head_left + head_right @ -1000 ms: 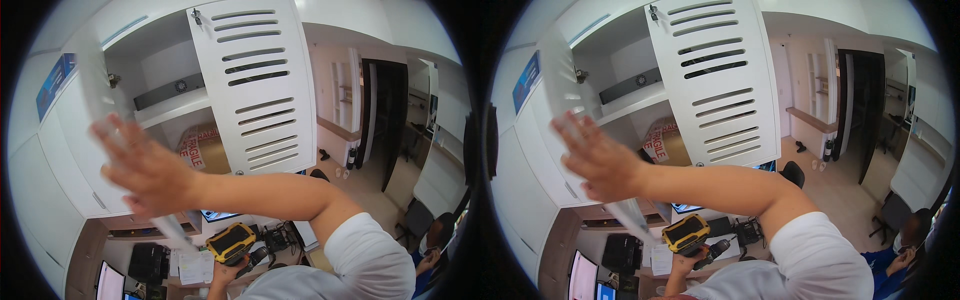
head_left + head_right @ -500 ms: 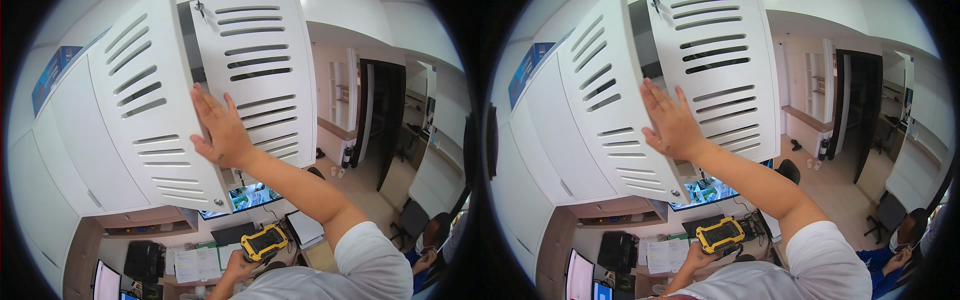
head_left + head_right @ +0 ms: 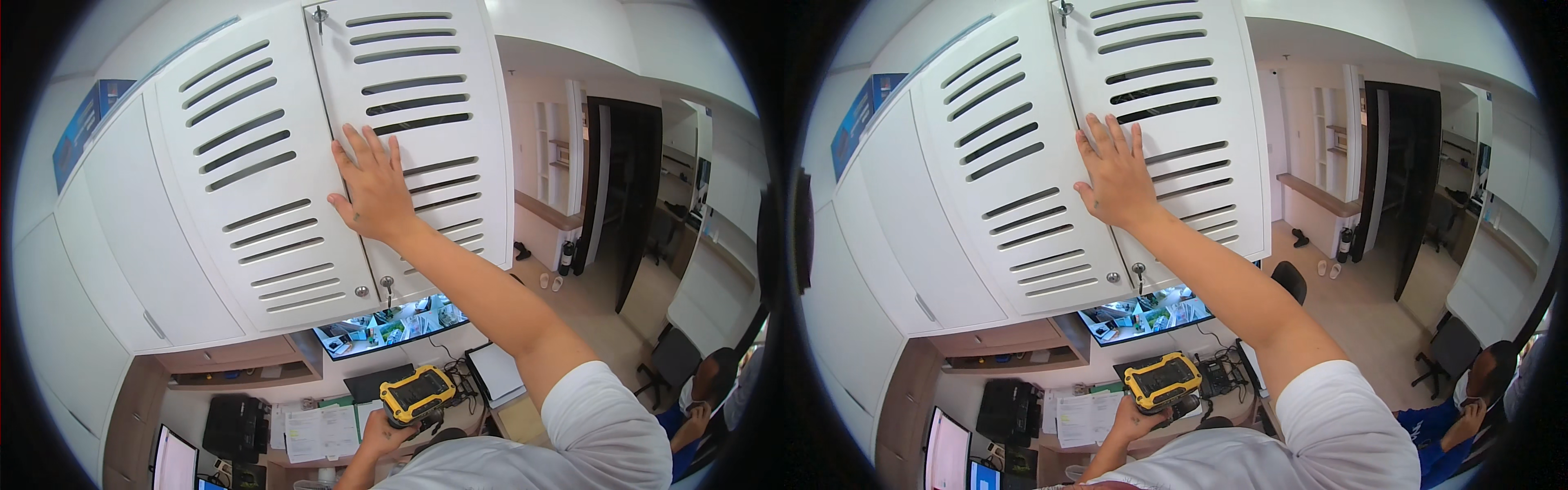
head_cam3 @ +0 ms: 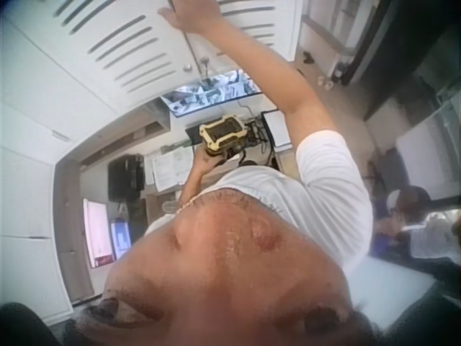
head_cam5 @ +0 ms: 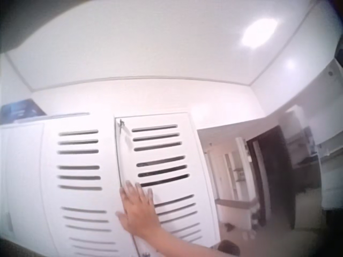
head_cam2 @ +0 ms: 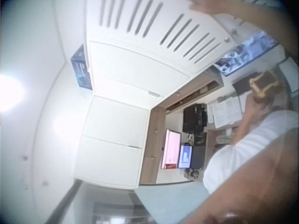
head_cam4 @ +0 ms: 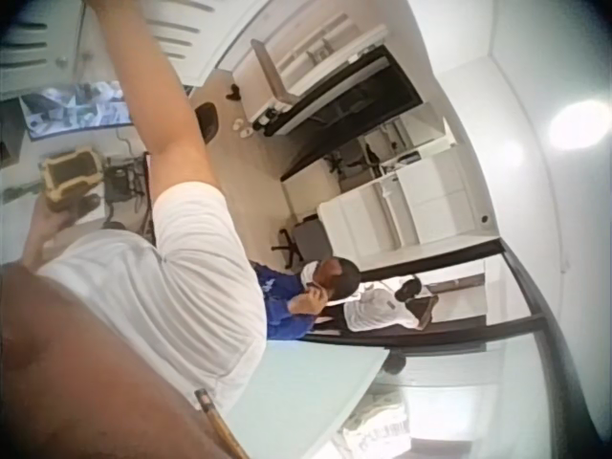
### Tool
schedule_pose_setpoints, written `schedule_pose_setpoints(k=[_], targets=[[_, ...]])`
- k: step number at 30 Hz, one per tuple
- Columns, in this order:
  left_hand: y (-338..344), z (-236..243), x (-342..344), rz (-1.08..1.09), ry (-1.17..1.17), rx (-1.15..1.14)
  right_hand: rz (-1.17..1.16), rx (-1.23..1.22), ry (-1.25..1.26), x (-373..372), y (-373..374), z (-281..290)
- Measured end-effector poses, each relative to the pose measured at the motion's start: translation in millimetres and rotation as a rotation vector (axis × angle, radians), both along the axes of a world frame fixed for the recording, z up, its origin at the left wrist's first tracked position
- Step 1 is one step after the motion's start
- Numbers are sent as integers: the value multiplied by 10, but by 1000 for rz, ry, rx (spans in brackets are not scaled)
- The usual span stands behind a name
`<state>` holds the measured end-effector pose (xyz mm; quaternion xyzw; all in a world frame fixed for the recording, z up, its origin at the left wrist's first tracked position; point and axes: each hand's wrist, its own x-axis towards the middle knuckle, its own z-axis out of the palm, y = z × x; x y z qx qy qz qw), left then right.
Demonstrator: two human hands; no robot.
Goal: The person uses a cordless drill to install and adjust hinges on a white louvered cabinet door. They repeatedly open and close the door to check alignment while securing the hardware with screws. A second person is visible in the background observing the work.
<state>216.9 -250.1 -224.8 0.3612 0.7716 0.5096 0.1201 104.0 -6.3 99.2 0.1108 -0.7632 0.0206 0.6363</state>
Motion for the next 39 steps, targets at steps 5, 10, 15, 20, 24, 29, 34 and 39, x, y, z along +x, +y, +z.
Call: schedule_pose_setpoints(k=[5, 10, 15, 20, 24, 29, 34, 39], targets=[[17, -6, -17, -7, -16, 17, -91, 10, -21, -54, -39, 37], [16, -70, -59, 52, -3, -7, -88, 7, -4, -116, -49, 14], [-12, -130, -103, 129, -67, -41, 11, -43, 63, -131, 81, 32], [-75, -61, -117, 105, -14, 84, 121, -93, 210, 154, 423, 4], [-84, 54, -99, 120, -92, 26, 116, -103, 159, 395, 598, -120], [-44, 103, -89, 149, -85, -38, 71, -117, 109, 514, 793, -303], [-9, 41, -94, 179, -72, 34, 141, -106, 99, 521, 944, -528], [21, 1, -123, 240, -53, 52, 220, -125, 28, 484, 937, -752]])
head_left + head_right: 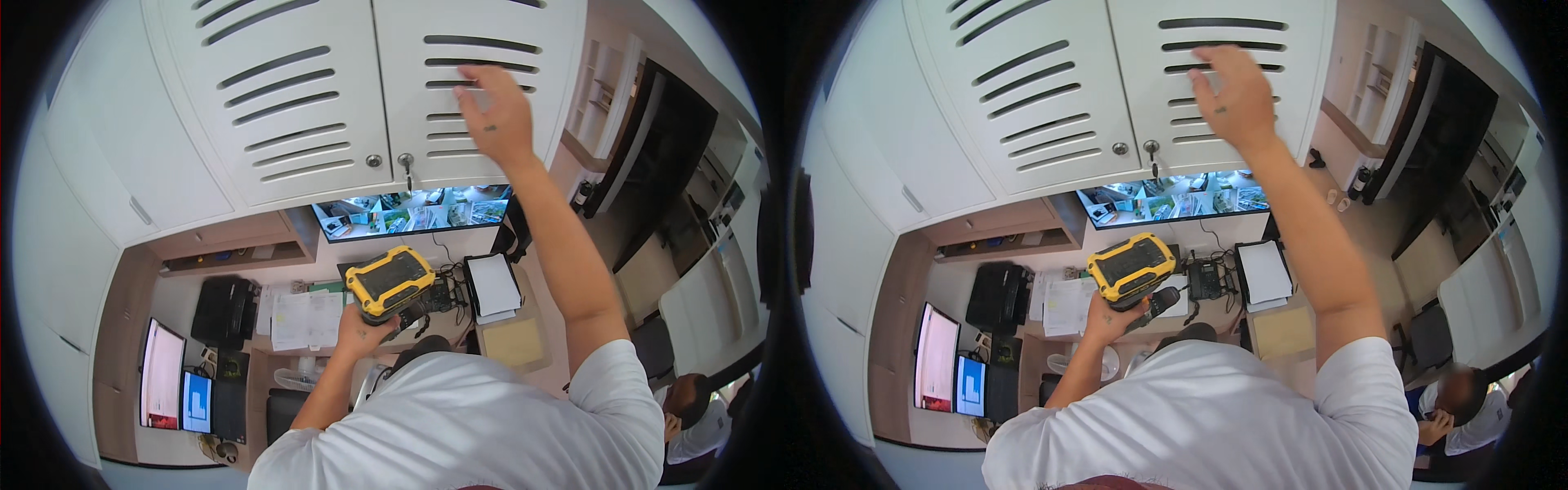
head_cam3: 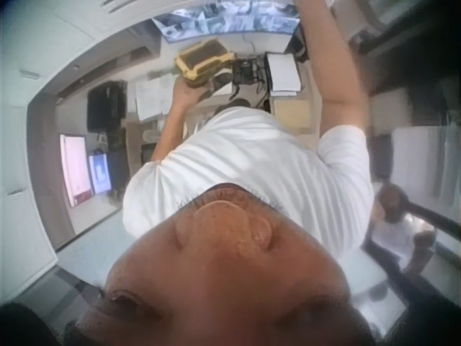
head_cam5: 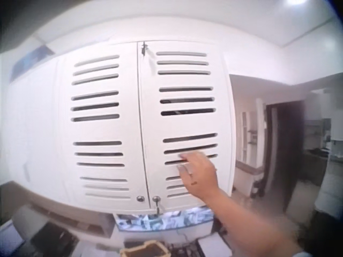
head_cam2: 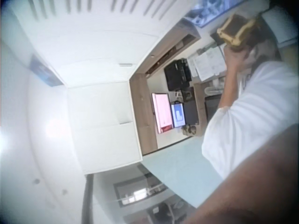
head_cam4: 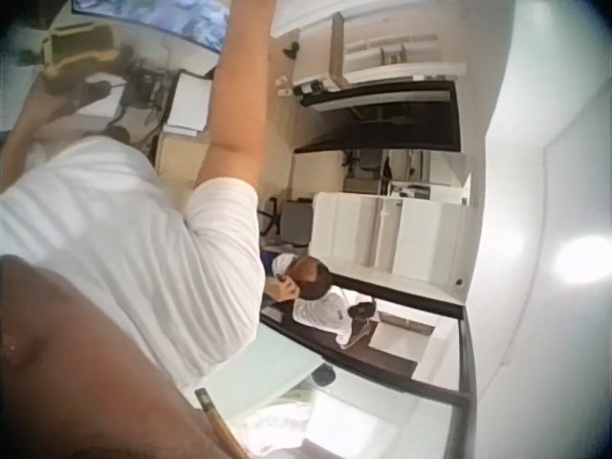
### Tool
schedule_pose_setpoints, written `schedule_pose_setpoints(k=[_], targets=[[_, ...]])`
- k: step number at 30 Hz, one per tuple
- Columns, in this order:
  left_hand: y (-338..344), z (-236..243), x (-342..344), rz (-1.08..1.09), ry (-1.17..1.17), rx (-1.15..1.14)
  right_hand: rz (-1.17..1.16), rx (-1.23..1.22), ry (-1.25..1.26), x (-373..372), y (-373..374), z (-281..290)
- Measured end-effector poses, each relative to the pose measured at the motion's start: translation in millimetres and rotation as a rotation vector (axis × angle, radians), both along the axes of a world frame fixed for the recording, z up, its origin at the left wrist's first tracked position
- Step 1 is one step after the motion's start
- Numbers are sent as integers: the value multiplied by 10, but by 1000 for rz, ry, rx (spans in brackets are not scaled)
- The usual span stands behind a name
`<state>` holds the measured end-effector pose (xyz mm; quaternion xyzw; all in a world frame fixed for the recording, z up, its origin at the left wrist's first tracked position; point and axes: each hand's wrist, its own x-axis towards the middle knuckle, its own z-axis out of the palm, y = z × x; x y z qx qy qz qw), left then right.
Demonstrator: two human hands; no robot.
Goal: The person uses a cordless drill to install and adjust hinges on a white louvered cabinet door. They repeatedly open and close the door to check alignment while securing the hardware with screws. A second person is visible in the background observing the work.
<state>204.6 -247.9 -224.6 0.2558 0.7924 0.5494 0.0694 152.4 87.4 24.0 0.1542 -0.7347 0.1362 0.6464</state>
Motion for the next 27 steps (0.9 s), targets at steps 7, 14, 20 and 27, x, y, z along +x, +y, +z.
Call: schedule_pose_setpoints(k=[7, 14, 20, 27], targets=[[-59, 134, -22, 2, -56, 288, -128, 92, -179, 17, -259, -449], [-165, 556, -116, 18, -62, 544, -455, 106, -294, 141, -551, -761], [-261, 947, -201, 26, -18, 567, -442, 92, -447, 168, -552, -705], [-329, 1178, -196, 46, 77, 610, -350, 113, -466, 290, -457, -667]])
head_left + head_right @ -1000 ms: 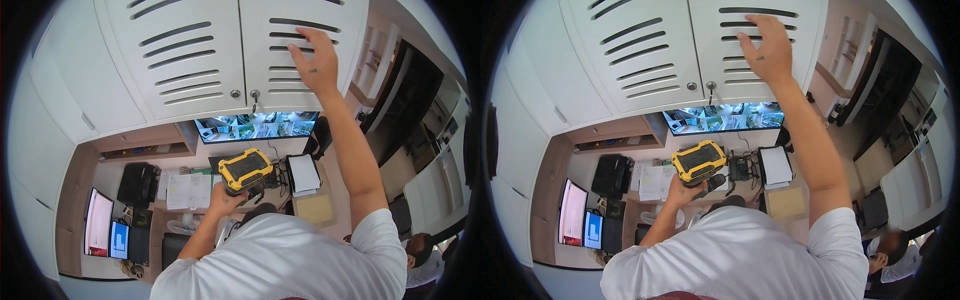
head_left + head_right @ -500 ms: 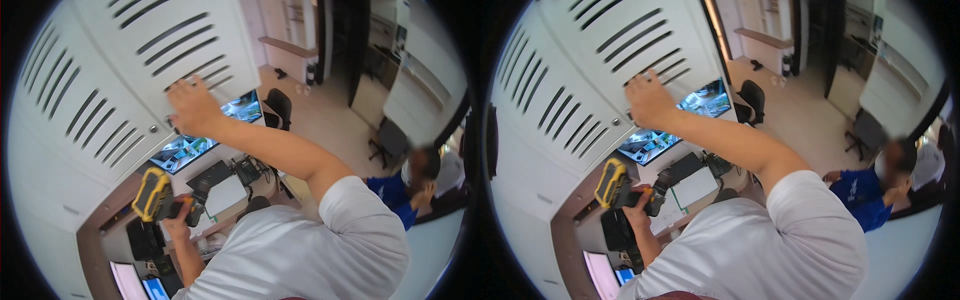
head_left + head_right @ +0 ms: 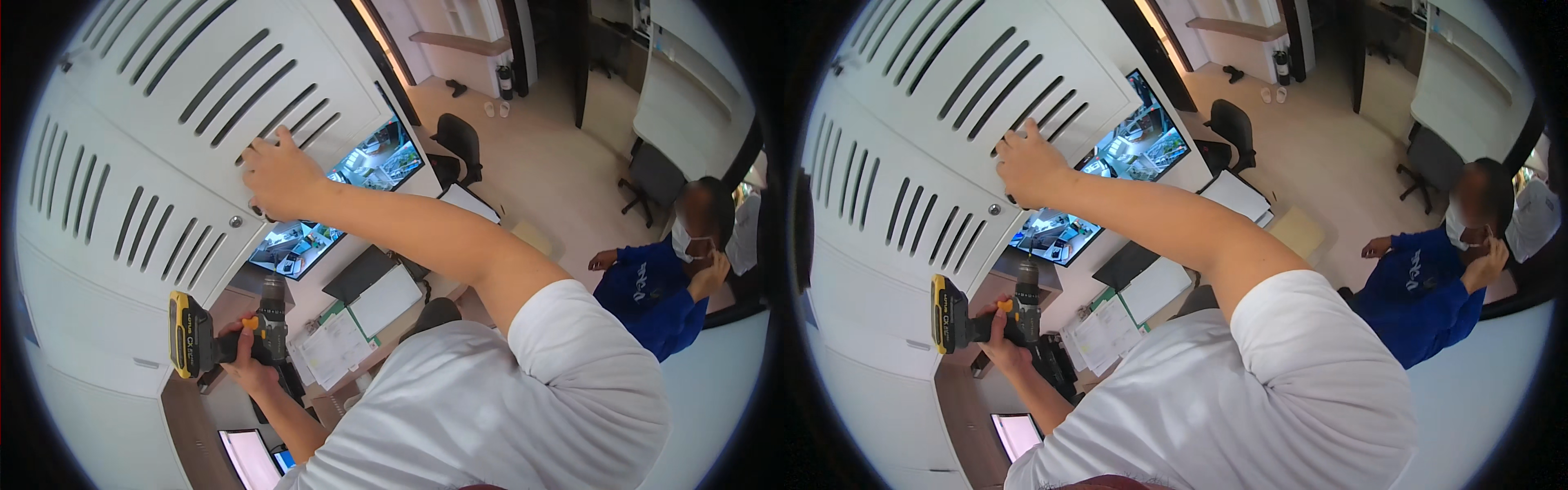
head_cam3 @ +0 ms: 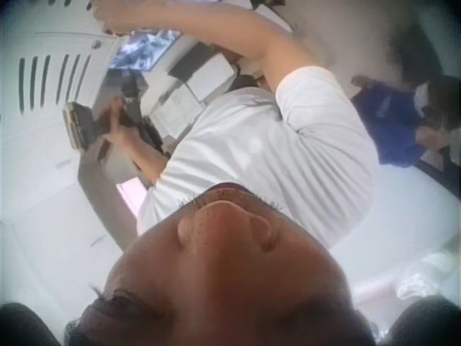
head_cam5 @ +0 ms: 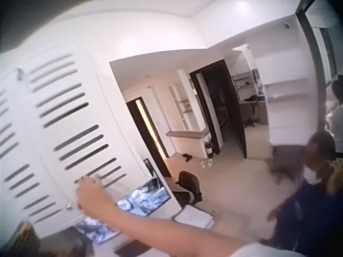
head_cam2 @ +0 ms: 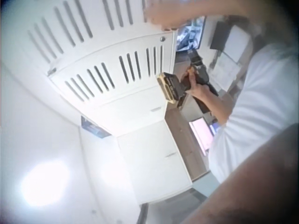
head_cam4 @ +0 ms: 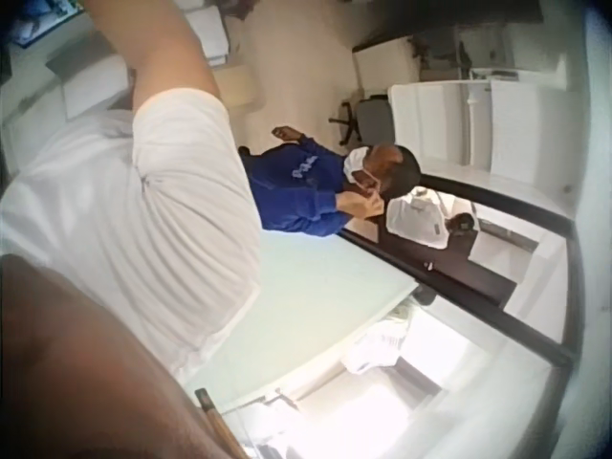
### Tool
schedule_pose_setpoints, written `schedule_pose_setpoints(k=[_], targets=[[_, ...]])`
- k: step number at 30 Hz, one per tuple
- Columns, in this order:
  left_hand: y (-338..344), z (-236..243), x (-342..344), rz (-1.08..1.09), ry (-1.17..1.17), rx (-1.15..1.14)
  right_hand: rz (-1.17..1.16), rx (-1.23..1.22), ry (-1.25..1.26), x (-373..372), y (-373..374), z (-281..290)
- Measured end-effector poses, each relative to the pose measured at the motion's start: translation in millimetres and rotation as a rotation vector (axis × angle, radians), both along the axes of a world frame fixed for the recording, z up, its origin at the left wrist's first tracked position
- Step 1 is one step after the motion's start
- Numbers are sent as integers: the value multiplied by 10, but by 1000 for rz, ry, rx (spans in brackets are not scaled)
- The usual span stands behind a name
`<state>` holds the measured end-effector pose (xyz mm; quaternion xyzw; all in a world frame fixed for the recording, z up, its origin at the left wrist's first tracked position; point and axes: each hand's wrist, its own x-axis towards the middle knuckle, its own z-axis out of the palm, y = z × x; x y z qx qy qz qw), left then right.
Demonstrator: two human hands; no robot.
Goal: The person uses a cordless drill to install and adjust hinges on a white louvered cabinet door. They repeatedly open and close the door to check alignment while securing the hardware with screws. A second person is visible in the background observing the work.
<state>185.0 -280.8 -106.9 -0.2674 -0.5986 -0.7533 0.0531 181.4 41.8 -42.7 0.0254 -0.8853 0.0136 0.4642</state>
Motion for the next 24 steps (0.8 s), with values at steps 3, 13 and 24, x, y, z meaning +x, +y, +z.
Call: schedule_pose_setpoints(k=[3, 13, 24], targets=[[-67, 12, -25, 4, 55, 42, 28, -31, 28, 14, -11, 19], [-130, -66, -277, -17, 166, 52, 209, -164, 117, 553, -55, -5], [736, 128, -697, -425, -44, 224, 408, -488, 164, 1142, 287, -80]])
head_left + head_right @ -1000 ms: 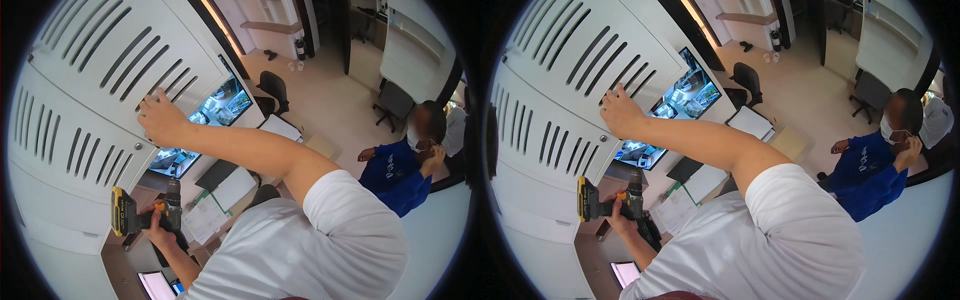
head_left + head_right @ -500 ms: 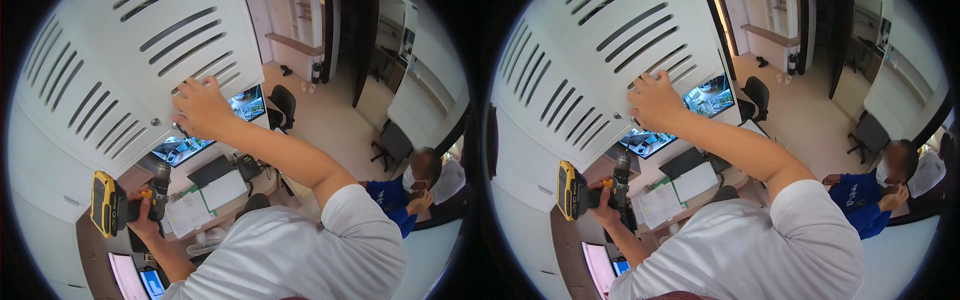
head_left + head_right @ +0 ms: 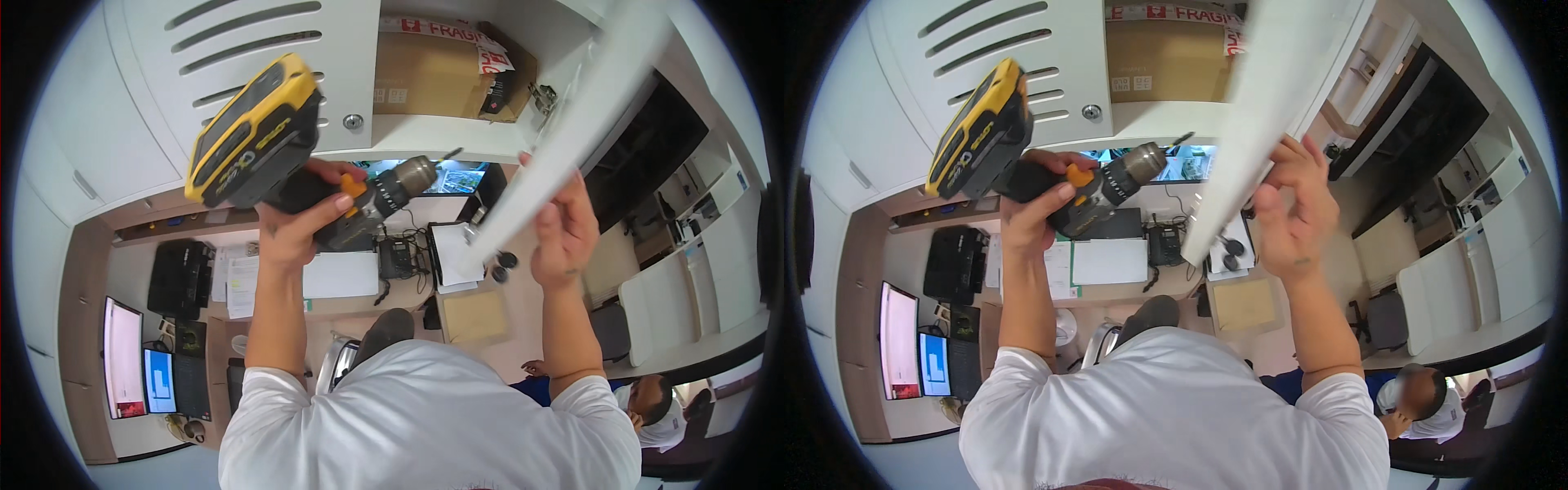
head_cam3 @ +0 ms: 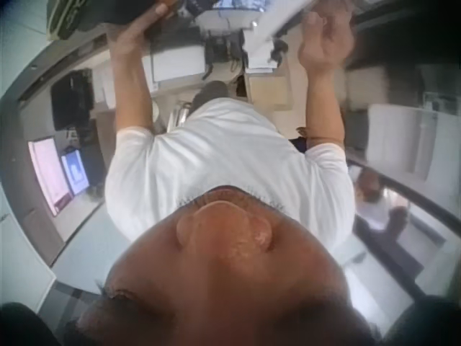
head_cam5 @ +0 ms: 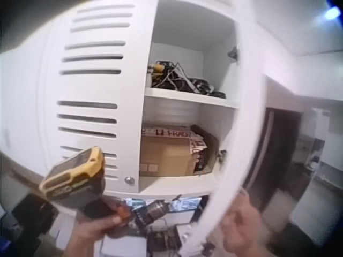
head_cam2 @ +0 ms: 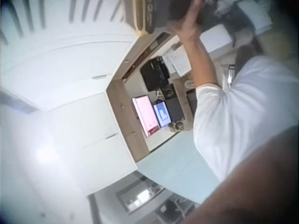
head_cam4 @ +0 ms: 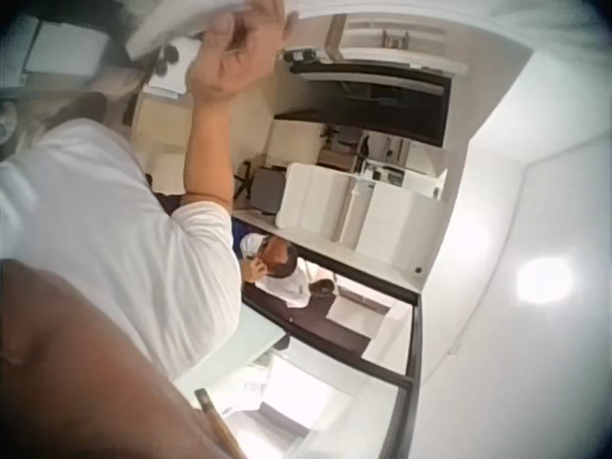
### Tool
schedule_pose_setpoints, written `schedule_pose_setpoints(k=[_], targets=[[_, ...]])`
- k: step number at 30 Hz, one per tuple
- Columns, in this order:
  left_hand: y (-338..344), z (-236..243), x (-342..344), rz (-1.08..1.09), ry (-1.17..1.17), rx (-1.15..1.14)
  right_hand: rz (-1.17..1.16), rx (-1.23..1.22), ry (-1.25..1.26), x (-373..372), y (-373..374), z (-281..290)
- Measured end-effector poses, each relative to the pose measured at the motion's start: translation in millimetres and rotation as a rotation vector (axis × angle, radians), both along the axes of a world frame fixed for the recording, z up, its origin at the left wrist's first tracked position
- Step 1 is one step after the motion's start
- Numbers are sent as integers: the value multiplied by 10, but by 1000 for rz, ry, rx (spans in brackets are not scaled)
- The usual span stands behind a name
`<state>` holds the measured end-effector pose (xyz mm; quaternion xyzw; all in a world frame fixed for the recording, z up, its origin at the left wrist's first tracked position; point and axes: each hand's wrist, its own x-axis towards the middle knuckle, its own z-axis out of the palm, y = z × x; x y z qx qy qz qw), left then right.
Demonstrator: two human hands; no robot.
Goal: The person uses a cordless drill to install and adjust hinges on a white louvered cabinet door. They repeatedly open and close the door to check alignment while securing the hardware with screws. A second person is visible in the background observing the work.
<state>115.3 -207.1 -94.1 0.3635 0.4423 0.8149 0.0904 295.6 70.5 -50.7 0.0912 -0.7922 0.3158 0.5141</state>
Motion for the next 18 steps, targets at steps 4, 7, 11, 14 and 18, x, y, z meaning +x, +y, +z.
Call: schedule_pose_setpoints(k=[4, 7, 11, 14, 18], targets=[[258, 103, -87, -113, 5, 35, 216, -212, 76, 228, 106, -137], [416, 161, -125, -102, 89, -10, 321, -413, 117, 339, 161, -223], [651, 108, -225, 9, 308, -100, 624, -731, 196, 436, 257, -314], [821, 84, -353, 175, 639, -115, 591, -797, 131, 520, 360, -323], [1121, 308, -538, 298, 893, -298, 701, -751, 76, 598, 501, -305]])
